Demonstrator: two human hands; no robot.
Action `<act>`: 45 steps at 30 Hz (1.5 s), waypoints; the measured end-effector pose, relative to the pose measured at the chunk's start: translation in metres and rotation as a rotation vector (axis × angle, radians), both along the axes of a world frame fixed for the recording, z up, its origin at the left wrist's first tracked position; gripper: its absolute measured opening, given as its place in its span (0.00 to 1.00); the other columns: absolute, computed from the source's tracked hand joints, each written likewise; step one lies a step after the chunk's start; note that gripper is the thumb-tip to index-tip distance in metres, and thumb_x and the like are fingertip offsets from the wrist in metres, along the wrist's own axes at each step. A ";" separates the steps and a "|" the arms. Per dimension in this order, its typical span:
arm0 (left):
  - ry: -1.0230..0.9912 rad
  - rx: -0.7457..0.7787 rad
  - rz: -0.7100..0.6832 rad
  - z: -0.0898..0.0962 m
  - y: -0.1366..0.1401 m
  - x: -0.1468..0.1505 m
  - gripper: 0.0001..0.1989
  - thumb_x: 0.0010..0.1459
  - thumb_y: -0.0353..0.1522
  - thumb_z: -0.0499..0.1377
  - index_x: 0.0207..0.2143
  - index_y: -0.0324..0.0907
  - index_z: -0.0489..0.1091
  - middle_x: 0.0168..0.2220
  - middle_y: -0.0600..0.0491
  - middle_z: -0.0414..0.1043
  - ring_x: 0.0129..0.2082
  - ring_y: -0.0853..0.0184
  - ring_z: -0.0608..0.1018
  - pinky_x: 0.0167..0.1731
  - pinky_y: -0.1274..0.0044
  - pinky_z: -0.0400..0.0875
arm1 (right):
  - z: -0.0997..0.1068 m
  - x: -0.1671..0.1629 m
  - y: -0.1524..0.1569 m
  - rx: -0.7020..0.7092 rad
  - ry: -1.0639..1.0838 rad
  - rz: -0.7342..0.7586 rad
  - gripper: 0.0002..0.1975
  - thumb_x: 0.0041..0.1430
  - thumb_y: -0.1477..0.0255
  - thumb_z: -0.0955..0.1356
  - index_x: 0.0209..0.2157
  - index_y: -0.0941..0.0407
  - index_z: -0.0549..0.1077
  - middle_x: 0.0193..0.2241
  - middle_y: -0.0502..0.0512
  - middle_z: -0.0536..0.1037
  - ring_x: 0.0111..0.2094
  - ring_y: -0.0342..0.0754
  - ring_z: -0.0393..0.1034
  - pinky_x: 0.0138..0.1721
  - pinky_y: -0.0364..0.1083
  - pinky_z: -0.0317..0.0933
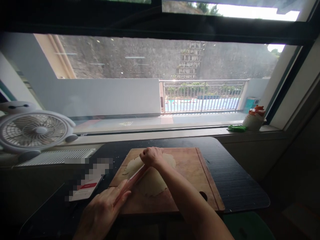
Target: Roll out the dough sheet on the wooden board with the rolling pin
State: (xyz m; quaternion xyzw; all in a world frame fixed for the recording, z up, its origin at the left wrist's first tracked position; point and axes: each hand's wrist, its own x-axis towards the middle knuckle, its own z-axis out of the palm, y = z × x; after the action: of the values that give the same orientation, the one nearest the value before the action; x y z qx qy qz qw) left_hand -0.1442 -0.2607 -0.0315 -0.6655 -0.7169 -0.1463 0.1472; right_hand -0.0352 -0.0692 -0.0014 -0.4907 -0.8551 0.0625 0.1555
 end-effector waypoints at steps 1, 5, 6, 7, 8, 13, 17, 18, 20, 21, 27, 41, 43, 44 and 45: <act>0.025 0.016 -0.005 -0.001 -0.002 0.003 0.21 0.60 0.42 0.45 0.52 0.47 0.63 0.33 0.52 0.73 0.33 0.66 0.74 0.33 0.76 0.65 | -0.002 0.005 -0.002 0.025 0.004 0.009 0.19 0.57 0.62 0.56 0.28 0.50 0.76 0.29 0.54 0.78 0.30 0.47 0.70 0.31 0.44 0.52; 0.079 0.036 -0.042 -0.007 -0.011 0.016 0.21 0.59 0.42 0.47 0.52 0.47 0.62 0.33 0.51 0.72 0.33 0.66 0.73 0.32 0.76 0.65 | -0.009 0.026 -0.016 0.109 0.024 -0.003 0.20 0.58 0.63 0.56 0.26 0.53 0.75 0.27 0.54 0.77 0.28 0.44 0.68 0.30 0.42 0.49; 0.082 0.041 -0.047 -0.008 -0.014 0.020 0.21 0.59 0.42 0.47 0.53 0.47 0.62 0.33 0.51 0.72 0.32 0.67 0.73 0.32 0.76 0.65 | -0.010 0.032 -0.020 0.129 0.034 -0.008 0.20 0.58 0.64 0.56 0.25 0.53 0.75 0.27 0.54 0.77 0.28 0.44 0.68 0.30 0.42 0.48; 0.082 0.045 -0.053 -0.009 -0.017 0.023 0.20 0.59 0.41 0.47 0.53 0.48 0.62 0.33 0.51 0.72 0.31 0.67 0.73 0.31 0.76 0.65 | -0.011 0.037 -0.024 0.149 0.045 -0.011 0.19 0.58 0.64 0.57 0.24 0.53 0.75 0.26 0.53 0.77 0.28 0.44 0.68 0.30 0.42 0.48; 0.081 0.051 -0.058 -0.011 -0.020 0.026 0.20 0.59 0.41 0.47 0.53 0.49 0.62 0.32 0.52 0.72 0.31 0.67 0.73 0.30 0.76 0.65 | -0.012 0.043 -0.028 0.169 0.057 -0.010 0.19 0.58 0.64 0.57 0.23 0.53 0.74 0.26 0.53 0.77 0.28 0.43 0.67 0.30 0.42 0.47; 0.016 -0.005 -0.131 -0.009 -0.028 0.031 0.21 0.58 0.43 0.48 0.53 0.53 0.61 0.31 0.53 0.73 0.29 0.68 0.74 0.30 0.76 0.66 | -0.020 0.066 -0.043 0.241 0.105 0.059 0.18 0.58 0.64 0.58 0.20 0.54 0.71 0.23 0.49 0.75 0.28 0.41 0.66 0.31 0.41 0.46; -0.130 -0.157 -0.146 0.011 -0.022 0.019 0.20 0.59 0.43 0.44 0.54 0.55 0.60 0.37 0.55 0.74 0.35 0.67 0.75 0.33 0.76 0.66 | -0.021 0.060 -0.035 0.188 0.066 0.019 0.20 0.58 0.63 0.57 0.21 0.54 0.72 0.23 0.51 0.75 0.26 0.41 0.65 0.29 0.41 0.46; -0.158 -0.182 -0.129 0.016 -0.018 0.014 0.20 0.60 0.43 0.43 0.53 0.55 0.60 0.38 0.55 0.74 0.36 0.67 0.75 0.34 0.76 0.66 | -0.019 0.053 -0.030 0.163 0.057 -0.001 0.20 0.58 0.63 0.56 0.22 0.54 0.73 0.24 0.52 0.75 0.26 0.42 0.65 0.28 0.41 0.46; -0.190 -0.205 -0.076 0.023 -0.010 0.006 0.20 0.60 0.43 0.42 0.53 0.55 0.60 0.39 0.55 0.74 0.37 0.66 0.75 0.35 0.76 0.66 | -0.014 0.036 -0.017 0.112 0.043 -0.023 0.21 0.59 0.63 0.55 0.24 0.54 0.74 0.25 0.53 0.76 0.26 0.42 0.66 0.28 0.41 0.47; -0.197 -0.211 -0.048 0.025 -0.006 0.003 0.20 0.60 0.43 0.42 0.53 0.55 0.60 0.40 0.55 0.74 0.37 0.66 0.75 0.35 0.75 0.66 | -0.011 0.026 -0.011 0.086 0.036 -0.019 0.21 0.58 0.63 0.55 0.26 0.53 0.75 0.26 0.53 0.76 0.27 0.43 0.66 0.29 0.41 0.48; -0.104 -0.164 0.096 0.018 0.005 0.002 0.22 0.61 0.43 0.41 0.52 0.48 0.62 0.37 0.52 0.75 0.34 0.63 0.76 0.33 0.73 0.65 | 0.003 -0.007 0.010 -0.005 -0.012 0.051 0.19 0.57 0.60 0.56 0.27 0.50 0.75 0.27 0.51 0.76 0.29 0.44 0.67 0.29 0.41 0.51; 0.073 0.017 -0.152 -0.007 -0.032 0.029 0.20 0.58 0.43 0.47 0.51 0.49 0.65 0.26 0.53 0.73 0.25 0.68 0.74 0.26 0.76 0.65 | -0.021 0.062 -0.042 0.222 0.094 -0.048 0.19 0.58 0.62 0.57 0.21 0.53 0.72 0.22 0.50 0.74 0.27 0.42 0.66 0.29 0.41 0.46; 0.032 -0.014 -0.175 -0.003 -0.032 0.030 0.20 0.59 0.42 0.46 0.51 0.50 0.64 0.27 0.52 0.74 0.26 0.68 0.75 0.27 0.76 0.66 | -0.023 0.067 -0.043 0.231 0.096 -0.044 0.19 0.58 0.62 0.57 0.21 0.53 0.72 0.22 0.49 0.74 0.26 0.41 0.65 0.29 0.41 0.45; 0.002 -0.040 -0.181 0.000 -0.032 0.029 0.20 0.59 0.42 0.46 0.52 0.50 0.63 0.29 0.52 0.75 0.27 0.67 0.76 0.28 0.77 0.66 | -0.023 0.066 -0.043 0.222 0.094 -0.050 0.19 0.58 0.62 0.57 0.21 0.53 0.72 0.22 0.49 0.74 0.26 0.41 0.65 0.28 0.41 0.45; -0.031 -0.071 -0.182 0.004 -0.030 0.027 0.20 0.60 0.42 0.45 0.53 0.51 0.62 0.31 0.52 0.75 0.29 0.67 0.76 0.29 0.78 0.67 | -0.023 0.063 -0.041 0.208 0.091 -0.060 0.20 0.58 0.62 0.57 0.21 0.53 0.72 0.21 0.49 0.74 0.25 0.41 0.65 0.27 0.41 0.45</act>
State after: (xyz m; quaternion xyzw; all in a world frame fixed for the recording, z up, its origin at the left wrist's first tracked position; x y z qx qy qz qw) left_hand -0.1172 -0.2910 -0.0272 -0.7302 -0.6606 -0.1436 0.0985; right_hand 0.0280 -0.1102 -0.0243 -0.4941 -0.8339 -0.0089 0.2458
